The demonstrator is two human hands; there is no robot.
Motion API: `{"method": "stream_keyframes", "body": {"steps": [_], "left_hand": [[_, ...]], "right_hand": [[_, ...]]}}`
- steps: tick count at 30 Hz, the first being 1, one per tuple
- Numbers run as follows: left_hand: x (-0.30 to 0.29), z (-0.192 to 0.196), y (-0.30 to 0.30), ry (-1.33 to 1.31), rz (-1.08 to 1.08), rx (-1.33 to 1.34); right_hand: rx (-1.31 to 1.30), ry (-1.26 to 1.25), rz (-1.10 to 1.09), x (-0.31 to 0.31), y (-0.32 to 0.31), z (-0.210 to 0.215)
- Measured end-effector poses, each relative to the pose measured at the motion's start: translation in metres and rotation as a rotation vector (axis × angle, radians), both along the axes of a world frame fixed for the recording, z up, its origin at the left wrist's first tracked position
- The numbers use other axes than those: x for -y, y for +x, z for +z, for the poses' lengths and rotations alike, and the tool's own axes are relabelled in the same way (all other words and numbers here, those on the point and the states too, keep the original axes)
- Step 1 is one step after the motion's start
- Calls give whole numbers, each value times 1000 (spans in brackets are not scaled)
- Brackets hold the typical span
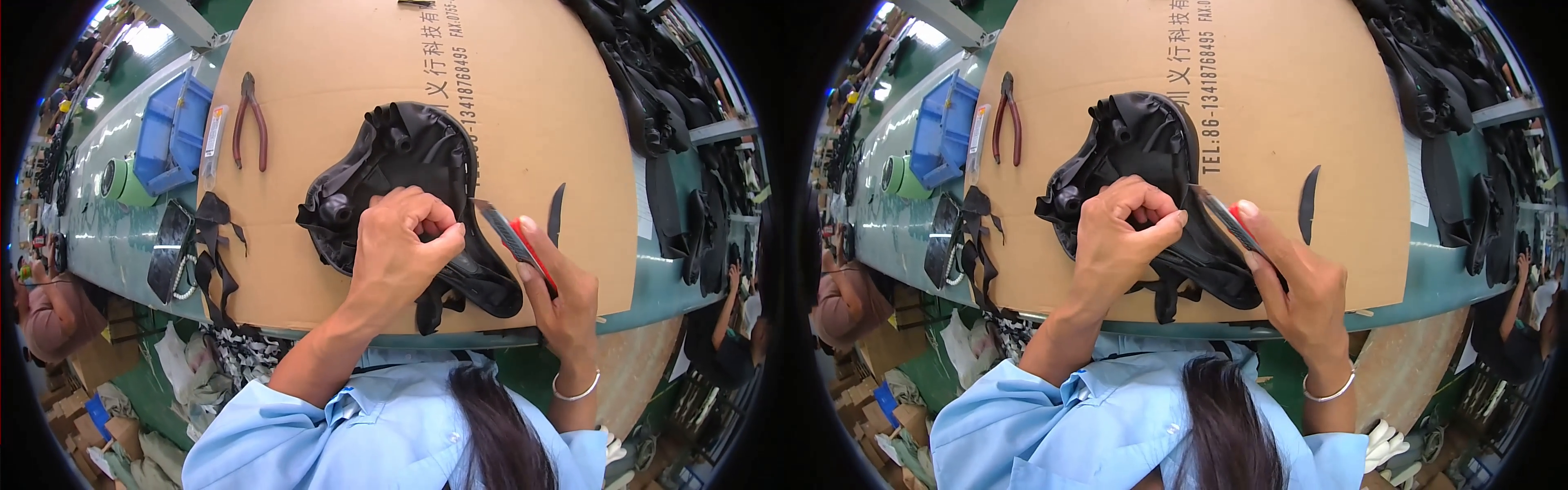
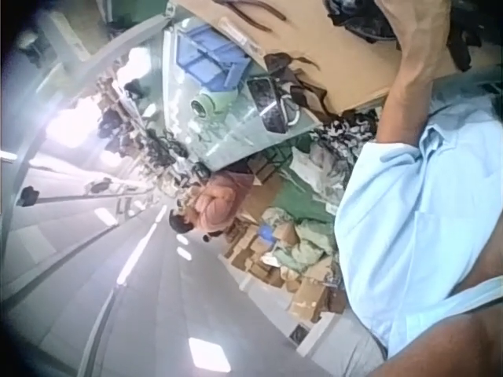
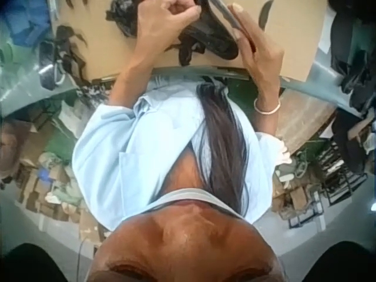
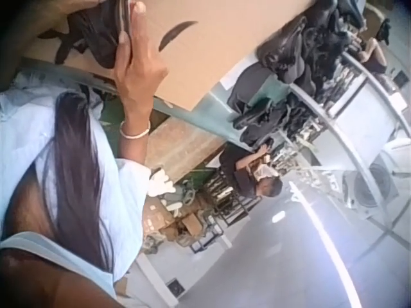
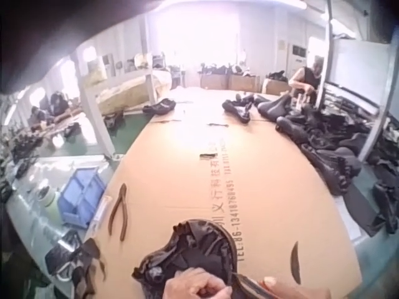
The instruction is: Trimming excess material from bicycle seats using a utility knife at a factory workbench.
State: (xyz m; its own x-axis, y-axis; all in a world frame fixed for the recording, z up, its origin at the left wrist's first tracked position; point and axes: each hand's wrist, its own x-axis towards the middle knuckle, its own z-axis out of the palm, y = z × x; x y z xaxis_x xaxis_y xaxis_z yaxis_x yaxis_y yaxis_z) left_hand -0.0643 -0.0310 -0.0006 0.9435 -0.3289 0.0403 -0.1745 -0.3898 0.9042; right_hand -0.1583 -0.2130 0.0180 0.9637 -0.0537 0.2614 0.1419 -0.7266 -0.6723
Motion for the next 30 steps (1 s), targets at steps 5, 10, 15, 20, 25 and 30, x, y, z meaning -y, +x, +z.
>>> {"method": "stream_keyframes", "body": {"steps": [5,10,15,20,25,30], "left_hand": [[-4,-2,-4,-71,39,13],[-10,-2,2,-250,-79,-140],[-13,-3,7,-632,-102,-397],[-14,-5,17,-1258,-48,-567],[-24,24,10,-305,-849,17],[-48,17,32,284,-765,536]], "right_hand": [[-159,-206,135,2,9,9],[-273,-420,239,20,-16,28],[-526,-216,76,10,-47,47],[-540,-113,-163,-32,-98,44],[-354,283,-500,-33,-133,-12],[18,175,-324,-32,-100,-9]]}}
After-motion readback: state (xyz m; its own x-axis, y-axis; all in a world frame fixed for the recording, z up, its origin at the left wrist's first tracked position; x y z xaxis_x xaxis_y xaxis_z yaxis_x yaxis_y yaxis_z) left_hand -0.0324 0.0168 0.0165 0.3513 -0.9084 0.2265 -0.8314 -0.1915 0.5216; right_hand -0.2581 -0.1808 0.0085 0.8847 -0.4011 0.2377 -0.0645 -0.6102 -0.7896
